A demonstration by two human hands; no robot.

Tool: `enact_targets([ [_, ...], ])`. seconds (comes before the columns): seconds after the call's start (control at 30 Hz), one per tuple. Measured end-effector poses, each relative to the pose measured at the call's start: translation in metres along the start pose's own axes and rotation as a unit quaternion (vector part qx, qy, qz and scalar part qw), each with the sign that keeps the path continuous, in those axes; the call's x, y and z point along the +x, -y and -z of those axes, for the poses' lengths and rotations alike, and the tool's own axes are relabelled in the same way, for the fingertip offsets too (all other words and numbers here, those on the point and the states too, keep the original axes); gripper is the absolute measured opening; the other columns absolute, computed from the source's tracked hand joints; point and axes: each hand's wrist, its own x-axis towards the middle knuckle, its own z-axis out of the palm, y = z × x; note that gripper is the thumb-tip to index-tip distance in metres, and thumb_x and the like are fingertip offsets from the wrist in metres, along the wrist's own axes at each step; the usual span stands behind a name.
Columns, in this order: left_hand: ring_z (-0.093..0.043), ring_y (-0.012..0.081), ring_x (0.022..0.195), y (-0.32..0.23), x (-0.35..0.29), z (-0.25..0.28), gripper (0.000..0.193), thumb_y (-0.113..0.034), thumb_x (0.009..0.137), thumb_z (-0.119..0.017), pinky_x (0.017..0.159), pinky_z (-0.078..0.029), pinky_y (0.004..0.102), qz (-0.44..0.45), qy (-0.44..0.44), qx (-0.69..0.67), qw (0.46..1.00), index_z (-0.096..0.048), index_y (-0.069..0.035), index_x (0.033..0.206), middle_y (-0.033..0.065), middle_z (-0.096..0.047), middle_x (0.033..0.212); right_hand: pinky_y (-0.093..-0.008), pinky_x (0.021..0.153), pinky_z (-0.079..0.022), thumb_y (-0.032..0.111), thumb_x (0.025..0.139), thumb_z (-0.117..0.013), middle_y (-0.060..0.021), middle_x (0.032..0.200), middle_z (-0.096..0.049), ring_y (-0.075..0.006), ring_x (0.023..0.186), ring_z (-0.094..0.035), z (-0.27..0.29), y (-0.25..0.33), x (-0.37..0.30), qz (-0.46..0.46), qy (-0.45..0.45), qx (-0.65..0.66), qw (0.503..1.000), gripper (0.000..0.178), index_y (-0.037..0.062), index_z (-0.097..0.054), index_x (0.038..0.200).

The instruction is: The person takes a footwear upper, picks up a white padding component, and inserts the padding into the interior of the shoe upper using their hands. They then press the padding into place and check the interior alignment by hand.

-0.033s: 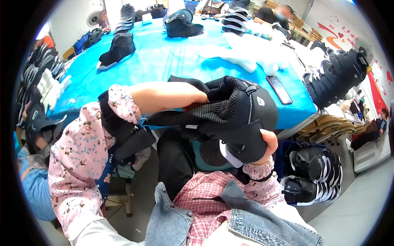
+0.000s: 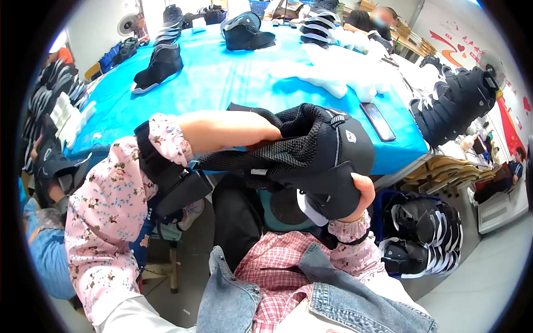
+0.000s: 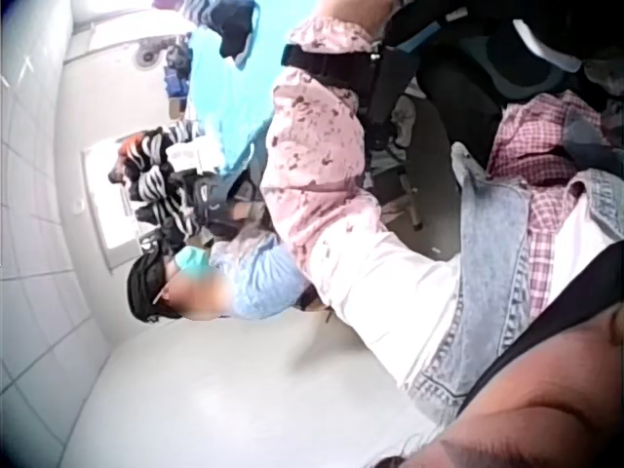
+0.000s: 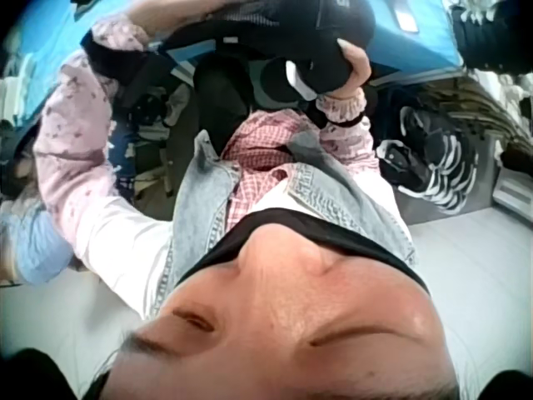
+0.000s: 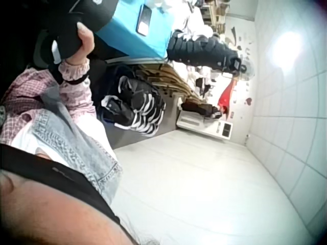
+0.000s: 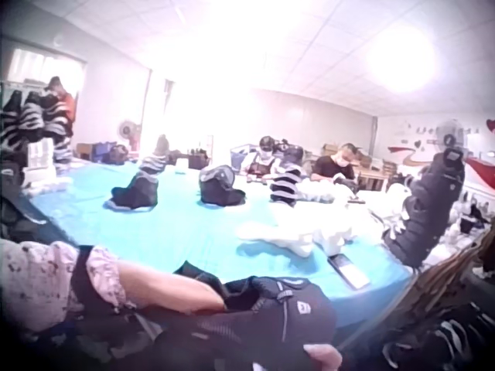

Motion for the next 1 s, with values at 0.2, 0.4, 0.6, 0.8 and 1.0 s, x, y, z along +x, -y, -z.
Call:
enact_targets([
  [0.2, -0.054, 0.0203, 0.095, -0.006, 0.000, -0.006, 0.035, -0.015, 0.082, -0.055, 0.083, -0.043, 0.0297, -0.090, -0.003, 0.096, 0.991, -0.053, 0.007, 0.109, 0.0129, -0.058, 0.103, -0.0334, 0.076, -0.052, 0.018, 0.077, -0.042, -0.0218, 0.088, -0.063, -0.0282, 0.082, -0.063, -0.029, 0.032, -0.001, -0.078, 0.079, 0.185, 0.976, 0.035, -0.0110, -0.058, 0.090],
  [0.4, -0.055, 0.0145, 0.068, -0.004, 0.016, -0.011, 0.030, -0.023, 0.084, -0.059, 0.067, -0.045, 0.0303, -0.051, -0.099, 0.125, 0.986, -0.060, 0.007, 0.090, 0.0049, -0.063, 0.077, -0.0392, 0.082, -0.049, 0.027, 0.076, -0.041, -0.0219, 0.098, -0.063, -0.0316, 0.089, -0.062, -0.003, 0.015, 0.002, -0.018, 0.169, 0.246, 0.954, 0.045, -0.0095, -0.058, 0.096],
  [0.6, -0.056, 0.0296, 0.064, -0.001, 0.014, -0.026, 0.018, -0.021, 0.080, -0.061, 0.054, -0.044, 0.0340, -0.387, -0.509, 0.445, 0.627, -0.055, -0.004, 0.084, 0.0098, -0.056, 0.076, -0.0354, 0.065, -0.052, 0.017, 0.080, -0.043, -0.0222, 0.088, -0.064, -0.0285, 0.074, -0.063, -0.032, 0.028, -0.006, -0.073, 0.140, 0.265, 0.951, 0.032, -0.0084, -0.061, 0.087],
  [0.8, -0.058, 0.0245, 0.062, -0.009, 0.019, -0.001, 0.021, -0.027, 0.079, -0.062, 0.050, -0.043, 0.0315, -0.424, -0.506, 0.545, 0.518, -0.055, -0.009, 0.088, 0.0050, -0.058, 0.076, -0.0317, 0.061, -0.051, 0.019, 0.081, -0.041, -0.0203, 0.083, -0.064, -0.0259, 0.069, -0.063, -0.040, 0.026, -0.005, -0.078, 0.190, 0.288, 0.935, 0.035, -0.0103, -0.060, 0.086],
  [1.0, -0.059, 0.0286, 0.062, -0.002, 0.030, 0.001, 0.020, -0.026, 0.081, -0.061, 0.053, -0.045, 0.0333, -0.449, -0.495, 0.475, 0.572, -0.055, -0.008, 0.088, 0.0104, -0.058, 0.073, -0.0272, 0.061, -0.049, 0.023, 0.083, -0.041, -0.0183, 0.084, -0.064, -0.0230, 0.069, -0.062, -0.047, 0.026, -0.016, -0.098, 0.118, 0.302, 0.941, 0.037, -0.0079, -0.060, 0.088],
])
